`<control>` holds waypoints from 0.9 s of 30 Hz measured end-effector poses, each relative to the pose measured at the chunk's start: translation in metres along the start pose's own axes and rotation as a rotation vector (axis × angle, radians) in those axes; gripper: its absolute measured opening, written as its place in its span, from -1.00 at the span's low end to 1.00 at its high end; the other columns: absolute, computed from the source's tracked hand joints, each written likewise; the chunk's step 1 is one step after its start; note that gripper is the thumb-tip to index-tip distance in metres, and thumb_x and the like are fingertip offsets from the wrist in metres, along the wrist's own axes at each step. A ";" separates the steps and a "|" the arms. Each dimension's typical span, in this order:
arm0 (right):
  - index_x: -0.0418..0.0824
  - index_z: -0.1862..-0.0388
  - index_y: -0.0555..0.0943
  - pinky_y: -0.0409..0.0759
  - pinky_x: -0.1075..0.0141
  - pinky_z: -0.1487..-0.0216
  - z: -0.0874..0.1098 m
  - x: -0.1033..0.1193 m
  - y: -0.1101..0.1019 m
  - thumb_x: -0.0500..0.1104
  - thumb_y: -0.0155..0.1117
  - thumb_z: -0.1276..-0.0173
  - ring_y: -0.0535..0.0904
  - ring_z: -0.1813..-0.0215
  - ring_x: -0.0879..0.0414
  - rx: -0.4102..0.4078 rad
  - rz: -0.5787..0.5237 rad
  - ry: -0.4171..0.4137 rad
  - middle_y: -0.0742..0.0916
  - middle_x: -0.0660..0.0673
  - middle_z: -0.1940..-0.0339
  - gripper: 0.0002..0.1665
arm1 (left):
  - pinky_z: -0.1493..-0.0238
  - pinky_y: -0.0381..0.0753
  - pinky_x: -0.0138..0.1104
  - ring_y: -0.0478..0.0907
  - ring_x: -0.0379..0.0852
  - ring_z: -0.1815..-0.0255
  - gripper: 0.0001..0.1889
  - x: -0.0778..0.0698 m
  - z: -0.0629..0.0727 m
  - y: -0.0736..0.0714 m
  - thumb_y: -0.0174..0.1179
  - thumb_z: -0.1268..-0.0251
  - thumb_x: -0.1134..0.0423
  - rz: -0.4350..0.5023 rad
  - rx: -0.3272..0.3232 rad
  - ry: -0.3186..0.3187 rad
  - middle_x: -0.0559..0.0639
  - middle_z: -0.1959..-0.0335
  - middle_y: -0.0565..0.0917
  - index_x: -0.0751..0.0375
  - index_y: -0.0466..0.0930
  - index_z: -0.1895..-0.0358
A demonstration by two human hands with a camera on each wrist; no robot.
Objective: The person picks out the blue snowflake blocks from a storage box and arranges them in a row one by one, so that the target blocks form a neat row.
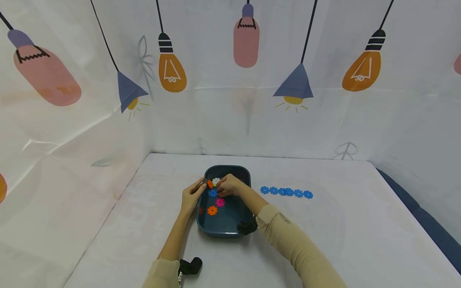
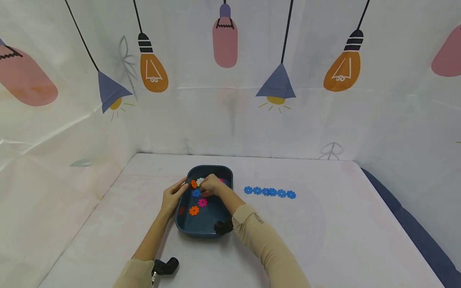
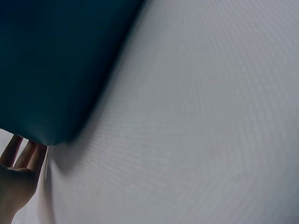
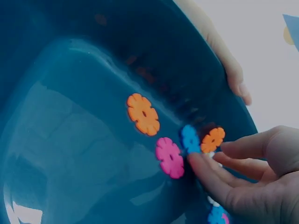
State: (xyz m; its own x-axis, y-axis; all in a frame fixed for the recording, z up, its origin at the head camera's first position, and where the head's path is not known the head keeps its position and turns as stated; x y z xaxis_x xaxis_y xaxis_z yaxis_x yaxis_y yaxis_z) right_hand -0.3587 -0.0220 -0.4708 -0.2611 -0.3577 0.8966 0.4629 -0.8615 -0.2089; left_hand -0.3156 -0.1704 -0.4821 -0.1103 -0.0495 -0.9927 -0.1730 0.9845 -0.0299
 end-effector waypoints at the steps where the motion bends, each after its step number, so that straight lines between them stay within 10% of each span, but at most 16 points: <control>1: -0.49 -0.04 0.57 0.65 0.21 0.13 -0.001 0.000 0.002 -0.47 0.19 -0.25 0.68 0.22 -0.06 0.003 -0.015 0.007 0.61 -0.34 0.02 -0.65 | -0.07 0.48 -0.44 0.48 0.01 -0.17 -0.58 0.000 0.000 0.000 0.18 -0.31 0.19 0.000 0.000 0.000 0.20 -0.17 0.54 0.24 0.51 -0.20; 14: -0.58 -0.08 0.48 0.59 0.14 -0.02 -0.010 -0.006 0.027 -0.42 0.15 -0.31 0.61 -0.02 -0.15 0.095 -0.258 0.058 0.63 -0.43 0.00 -0.62 | 0.05 0.46 -0.58 0.47 0.06 -0.15 -0.60 -0.031 0.013 0.004 0.11 -0.34 0.37 0.021 0.042 0.009 0.38 -0.15 0.49 0.42 0.44 -0.21; 27: -0.57 -0.02 0.54 0.67 0.30 0.26 -0.004 0.004 0.014 -0.50 0.19 -0.19 0.69 0.39 0.05 -0.018 -0.166 -0.022 0.66 -0.39 0.15 -0.63 | 0.05 0.50 -0.54 0.55 -0.27 0.02 -0.59 -0.003 0.000 0.001 0.18 -0.32 0.26 0.032 0.013 0.035 0.31 -0.11 0.55 0.32 0.49 -0.19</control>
State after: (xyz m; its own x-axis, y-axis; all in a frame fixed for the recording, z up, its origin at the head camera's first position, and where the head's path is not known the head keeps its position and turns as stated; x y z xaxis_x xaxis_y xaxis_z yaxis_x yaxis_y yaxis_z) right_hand -0.3571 -0.0369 -0.4714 -0.3141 -0.2024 0.9276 0.3997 -0.9144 -0.0642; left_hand -0.3154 -0.1695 -0.4793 -0.1495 -0.0241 -0.9885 -0.1558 0.9878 -0.0005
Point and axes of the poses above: each hand's wrist, its own z-axis away from the middle knuckle, its own y-axis out of the palm, x = y × z, the point moved 8 cm from there along -z, towards the middle knuckle
